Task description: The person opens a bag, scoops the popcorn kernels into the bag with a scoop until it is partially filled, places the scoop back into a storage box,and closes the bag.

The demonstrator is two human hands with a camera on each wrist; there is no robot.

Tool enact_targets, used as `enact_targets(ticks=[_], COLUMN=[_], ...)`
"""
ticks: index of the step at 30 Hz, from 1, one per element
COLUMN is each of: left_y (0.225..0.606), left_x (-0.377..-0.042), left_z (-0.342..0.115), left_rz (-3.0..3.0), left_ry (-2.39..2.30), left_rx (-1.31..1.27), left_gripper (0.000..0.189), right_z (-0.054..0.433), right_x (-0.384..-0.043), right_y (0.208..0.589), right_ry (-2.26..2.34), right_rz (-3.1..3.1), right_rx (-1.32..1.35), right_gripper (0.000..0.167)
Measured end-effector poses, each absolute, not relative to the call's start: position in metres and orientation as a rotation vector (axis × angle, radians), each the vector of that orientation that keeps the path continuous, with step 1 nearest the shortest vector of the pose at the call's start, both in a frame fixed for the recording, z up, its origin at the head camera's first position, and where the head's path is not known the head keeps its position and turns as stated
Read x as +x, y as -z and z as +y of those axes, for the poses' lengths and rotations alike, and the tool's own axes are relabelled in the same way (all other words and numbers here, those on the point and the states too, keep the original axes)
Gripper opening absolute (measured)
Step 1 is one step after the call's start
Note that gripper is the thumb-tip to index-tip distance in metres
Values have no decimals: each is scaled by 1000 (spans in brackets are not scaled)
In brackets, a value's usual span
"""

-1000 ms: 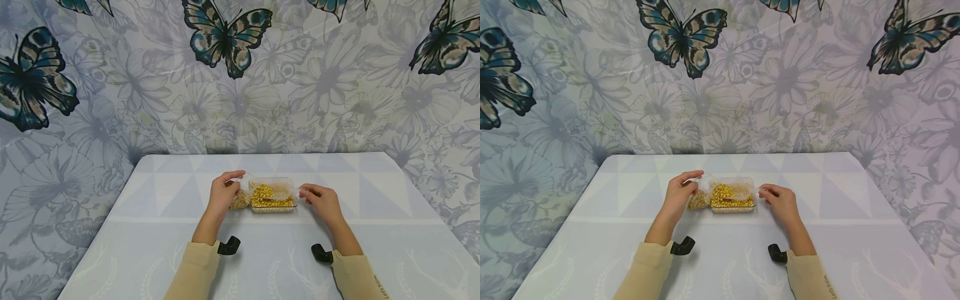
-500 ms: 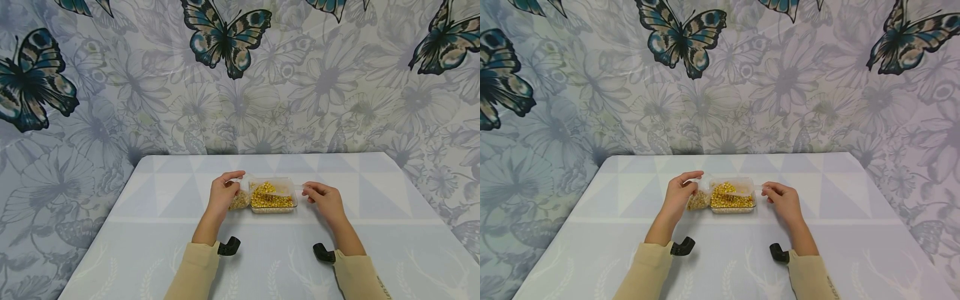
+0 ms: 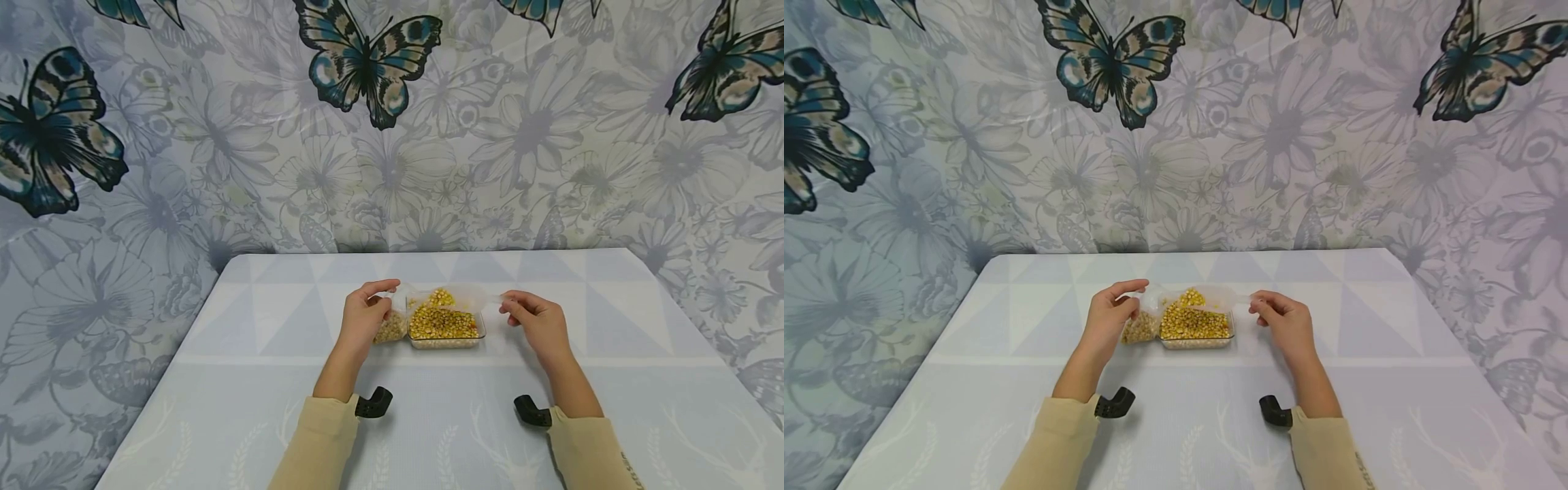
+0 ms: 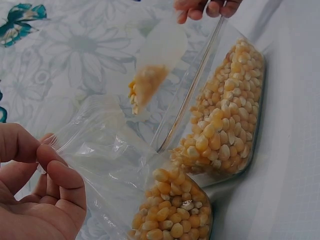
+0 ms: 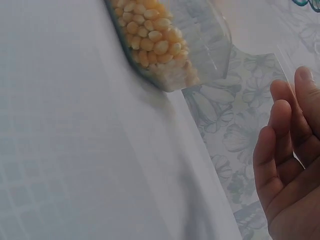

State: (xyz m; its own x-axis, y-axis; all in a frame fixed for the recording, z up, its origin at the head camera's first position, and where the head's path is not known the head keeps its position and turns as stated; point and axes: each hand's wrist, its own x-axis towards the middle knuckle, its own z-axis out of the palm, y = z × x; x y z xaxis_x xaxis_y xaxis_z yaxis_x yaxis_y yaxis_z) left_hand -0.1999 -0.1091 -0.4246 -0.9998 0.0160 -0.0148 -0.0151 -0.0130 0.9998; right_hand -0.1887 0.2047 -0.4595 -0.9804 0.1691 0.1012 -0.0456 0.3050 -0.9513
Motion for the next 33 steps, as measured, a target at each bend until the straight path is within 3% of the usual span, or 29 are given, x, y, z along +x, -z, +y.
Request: enact_targets(ticks=[11,33], left_y=[425,424], left_x=[-200,-199], left_z=[-109,-109], left_rz=[2207,2196], left_ry=[-2214,-2209], left_rx=[8,31], left_gripper=[40,41], right_z=[201,181], right_x=[-184,-175], right_y=[443,423], right_ry=[-1747,-1720], right_rz=[-2291,-2252], right_rx=[-167,-12], right_gripper=[36,30])
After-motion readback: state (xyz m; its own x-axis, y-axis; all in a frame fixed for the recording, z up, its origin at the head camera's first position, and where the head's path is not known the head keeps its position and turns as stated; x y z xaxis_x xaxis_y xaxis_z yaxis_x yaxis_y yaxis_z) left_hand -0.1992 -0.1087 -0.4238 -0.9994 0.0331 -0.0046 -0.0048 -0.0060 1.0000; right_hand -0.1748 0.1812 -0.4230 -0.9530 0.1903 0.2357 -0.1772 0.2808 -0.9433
